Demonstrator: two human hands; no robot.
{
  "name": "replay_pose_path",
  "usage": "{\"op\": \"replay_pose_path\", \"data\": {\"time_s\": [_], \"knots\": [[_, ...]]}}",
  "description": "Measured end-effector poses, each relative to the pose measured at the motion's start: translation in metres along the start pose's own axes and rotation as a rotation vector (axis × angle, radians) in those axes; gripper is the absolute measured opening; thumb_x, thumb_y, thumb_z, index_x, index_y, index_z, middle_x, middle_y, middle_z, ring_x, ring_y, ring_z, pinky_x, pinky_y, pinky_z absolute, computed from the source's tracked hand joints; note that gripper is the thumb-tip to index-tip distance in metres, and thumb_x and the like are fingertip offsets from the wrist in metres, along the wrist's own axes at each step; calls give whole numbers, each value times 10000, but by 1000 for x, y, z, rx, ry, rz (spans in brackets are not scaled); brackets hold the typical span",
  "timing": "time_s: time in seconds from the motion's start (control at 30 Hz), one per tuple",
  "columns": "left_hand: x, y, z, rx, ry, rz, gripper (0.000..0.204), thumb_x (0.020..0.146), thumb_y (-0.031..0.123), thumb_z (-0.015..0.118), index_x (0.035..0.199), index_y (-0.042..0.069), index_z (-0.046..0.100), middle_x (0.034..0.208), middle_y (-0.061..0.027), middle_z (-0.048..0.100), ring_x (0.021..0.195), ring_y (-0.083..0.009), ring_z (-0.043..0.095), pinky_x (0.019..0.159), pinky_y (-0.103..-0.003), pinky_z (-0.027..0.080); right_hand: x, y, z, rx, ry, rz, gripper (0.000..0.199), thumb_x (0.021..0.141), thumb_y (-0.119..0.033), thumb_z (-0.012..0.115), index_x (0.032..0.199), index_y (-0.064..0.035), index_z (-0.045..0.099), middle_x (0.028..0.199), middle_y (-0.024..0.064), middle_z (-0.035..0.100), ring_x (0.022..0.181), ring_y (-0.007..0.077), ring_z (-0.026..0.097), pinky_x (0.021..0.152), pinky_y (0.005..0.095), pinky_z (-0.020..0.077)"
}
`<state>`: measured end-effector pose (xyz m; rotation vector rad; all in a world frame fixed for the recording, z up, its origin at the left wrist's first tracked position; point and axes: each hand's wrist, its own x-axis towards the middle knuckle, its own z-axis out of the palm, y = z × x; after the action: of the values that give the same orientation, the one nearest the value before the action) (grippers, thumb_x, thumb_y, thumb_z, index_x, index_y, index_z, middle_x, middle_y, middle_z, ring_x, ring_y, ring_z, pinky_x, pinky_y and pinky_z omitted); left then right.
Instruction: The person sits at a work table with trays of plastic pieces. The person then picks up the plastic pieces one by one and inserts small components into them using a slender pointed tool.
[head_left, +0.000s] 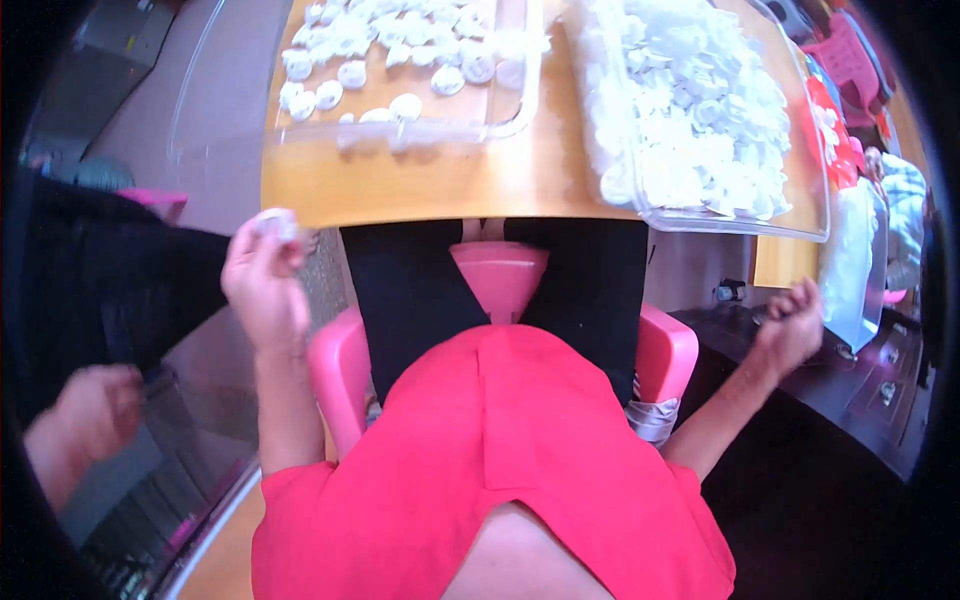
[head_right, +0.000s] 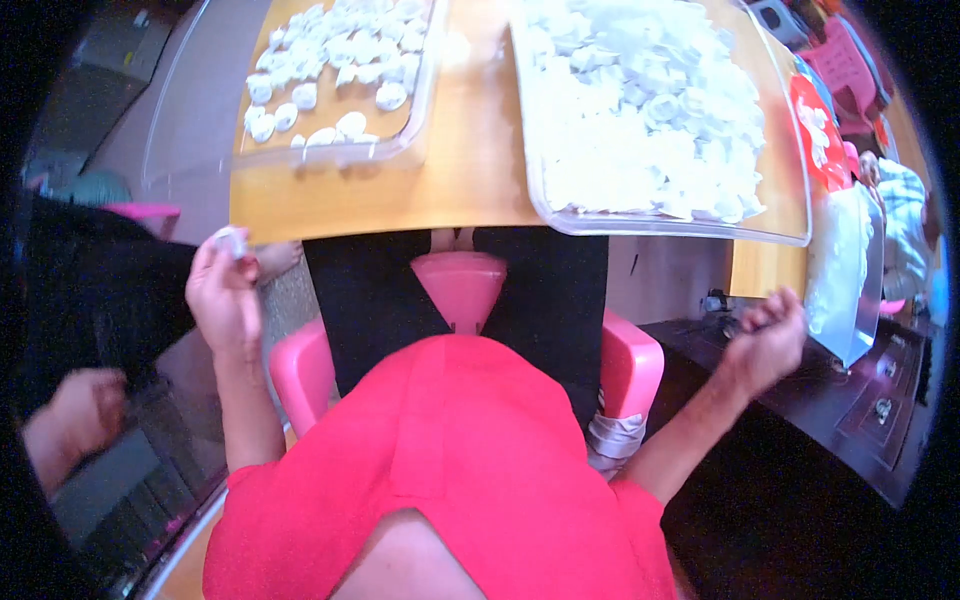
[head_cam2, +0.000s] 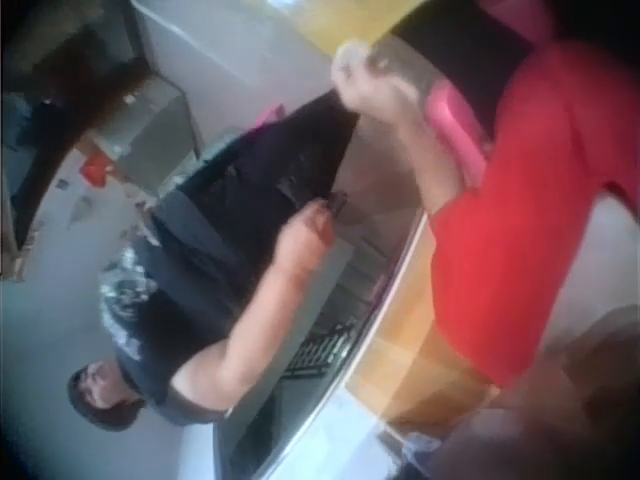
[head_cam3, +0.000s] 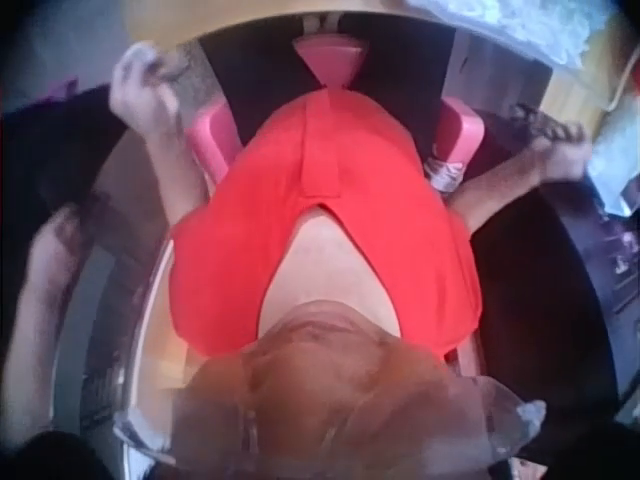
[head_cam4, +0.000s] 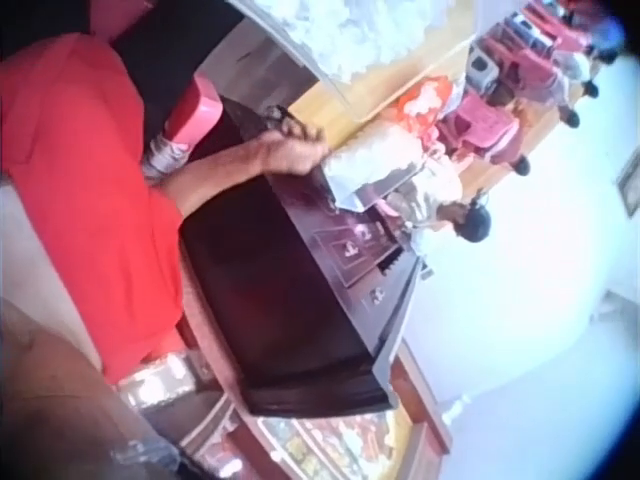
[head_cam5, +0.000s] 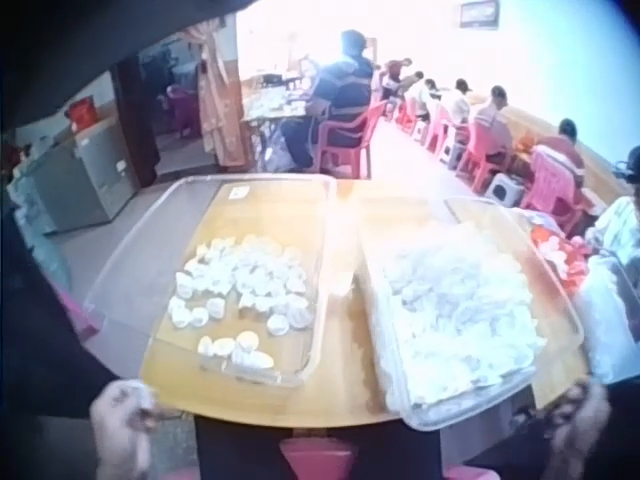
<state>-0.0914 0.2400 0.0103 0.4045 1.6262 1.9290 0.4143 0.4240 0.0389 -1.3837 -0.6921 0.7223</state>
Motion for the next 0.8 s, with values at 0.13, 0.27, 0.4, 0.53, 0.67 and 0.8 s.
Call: {"op": "replay_pose_path", "data": {"time_s": [0.13, 0.27, 0.4, 0.53, 0.67, 0.8], "knots": [[-84, -32, 39, -219, -461, -300, 267, 891, 42, 540, 1144, -37, 571, 967, -175, 635, 709, -139, 559, 587, -236, 437, -103, -46, -7, 85, -805, -179, 278, 936, -163, 424, 918, 47, 603, 701, 58, 532, 540, 113, 439, 472, 230, 344], [-133, -61, 68, -385, -564, -440, 269, 900, 17, 542, 1167, -10, 565, 974, -175, 633, 737, -142, 556, 606, -245, 446, -186, -12, 37, -422, -1330, -349, 222, 822, -44, 634, 1033, 25, 617, 876, 158, 645, 767, 211, 646, 691, 300, 513], [-164, -58, 79, -388, -569, -419, 211, 916, 18, 543, 1118, -32, 576, 967, -156, 643, 779, -173, 621, 663, -266, 529, -220, 18, 44, -243, -1407, -193, 179, 854, -43, 619, 1009, 39, 581, 814, 113, 624, 716, 157, 597, 622, 278, 479], [-172, -49, 72, -399, -553, -512, 227, 920, 40, 547, 1128, -51, 564, 980, -150, 647, 806, -188, 637, 685, -277, 548, -213, 17, 42, -281, -1429, -155, 112, 853, -23, 604, 944, 41, 591, 758, 47, 609, 666, 56, 524, 577, 227, 439], [-171, -59, 69, -315, -629, -435, 253, 903, 16, 561, 1149, -46, 553, 990, -157, 640, 830, -200, 637, 696, -286, 547, -198, 18, 45, -335, -1503, 29, 115, 849, -46, 592, 918, 44, 598, 759, 33, 605, 682, 46, 518, 578, 222, 439], [-165, -58, 74, -338, -772, -410, 351, 865, -35, 589, 1210, -37, 521, 1008, -140, 633, 864, -193, 637, 715, -282, 541, -197, 23, 49, -214, -1511, 83, 146, 905, -94, 521, 908, 40, 580, 768, 156, 628, 679, 171, 616, 605, 304, 480]]}}
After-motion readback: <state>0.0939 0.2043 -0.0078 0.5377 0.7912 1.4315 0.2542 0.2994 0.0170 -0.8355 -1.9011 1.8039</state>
